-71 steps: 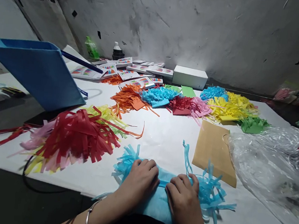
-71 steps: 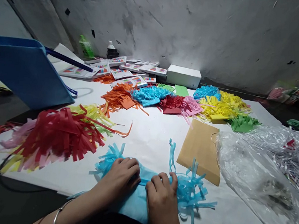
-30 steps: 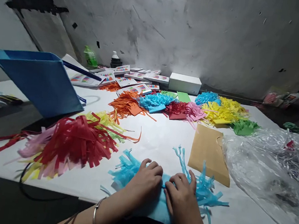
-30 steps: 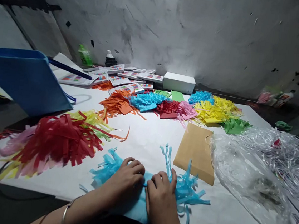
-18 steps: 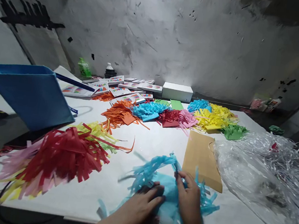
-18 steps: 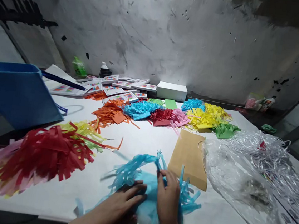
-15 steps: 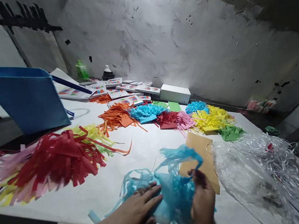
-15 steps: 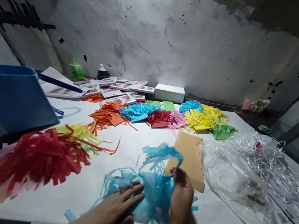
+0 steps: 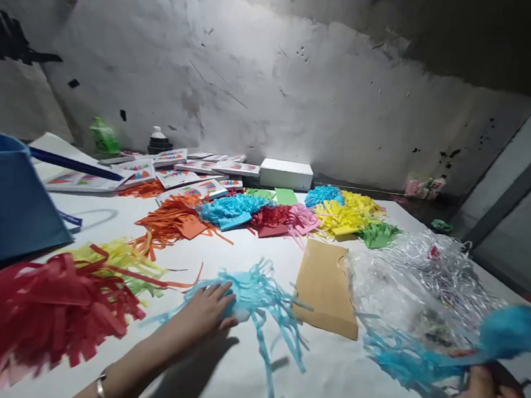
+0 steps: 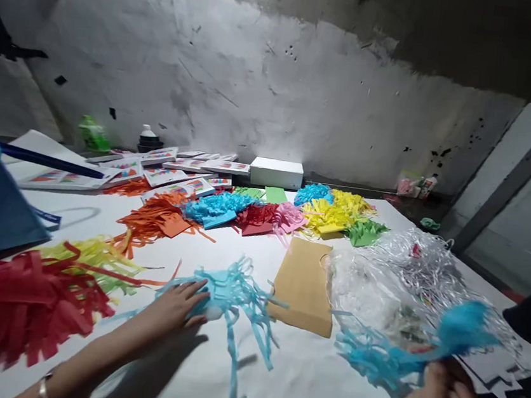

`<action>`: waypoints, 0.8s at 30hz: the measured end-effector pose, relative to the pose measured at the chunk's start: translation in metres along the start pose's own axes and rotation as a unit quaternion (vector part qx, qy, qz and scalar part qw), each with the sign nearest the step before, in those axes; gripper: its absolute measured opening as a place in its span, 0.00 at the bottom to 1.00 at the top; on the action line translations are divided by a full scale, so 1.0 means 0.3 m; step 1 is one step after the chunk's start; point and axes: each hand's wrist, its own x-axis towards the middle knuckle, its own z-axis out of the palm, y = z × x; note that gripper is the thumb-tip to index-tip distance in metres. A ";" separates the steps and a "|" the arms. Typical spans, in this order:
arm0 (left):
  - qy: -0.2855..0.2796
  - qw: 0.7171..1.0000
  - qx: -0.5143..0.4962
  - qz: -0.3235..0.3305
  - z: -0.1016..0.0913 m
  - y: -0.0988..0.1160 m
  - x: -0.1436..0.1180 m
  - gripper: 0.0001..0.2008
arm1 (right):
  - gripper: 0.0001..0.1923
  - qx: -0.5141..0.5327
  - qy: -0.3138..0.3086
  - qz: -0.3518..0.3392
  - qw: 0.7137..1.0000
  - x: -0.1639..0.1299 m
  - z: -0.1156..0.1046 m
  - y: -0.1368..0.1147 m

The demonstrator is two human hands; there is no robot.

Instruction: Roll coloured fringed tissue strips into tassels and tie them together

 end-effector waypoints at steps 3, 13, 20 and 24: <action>-0.013 0.990 -0.123 0.063 -0.137 0.143 -0.050 0.13 | 0.09 -0.027 -0.078 -0.125 0.989 -0.006 -0.002 -0.074; -0.154 0.831 -0.531 0.062 -0.212 0.568 -0.081 0.17 | 0.17 -0.019 -0.167 -0.399 0.901 -0.037 0.013 -0.427; -0.271 0.614 -0.741 -0.013 -0.101 0.589 -0.170 0.24 | 0.14 0.107 -0.191 -0.306 0.926 -0.104 -0.051 -0.439; -0.167 0.636 -0.753 0.031 -0.069 0.630 -0.228 0.22 | 0.18 0.184 -0.186 -0.132 0.956 -0.198 -0.060 -0.476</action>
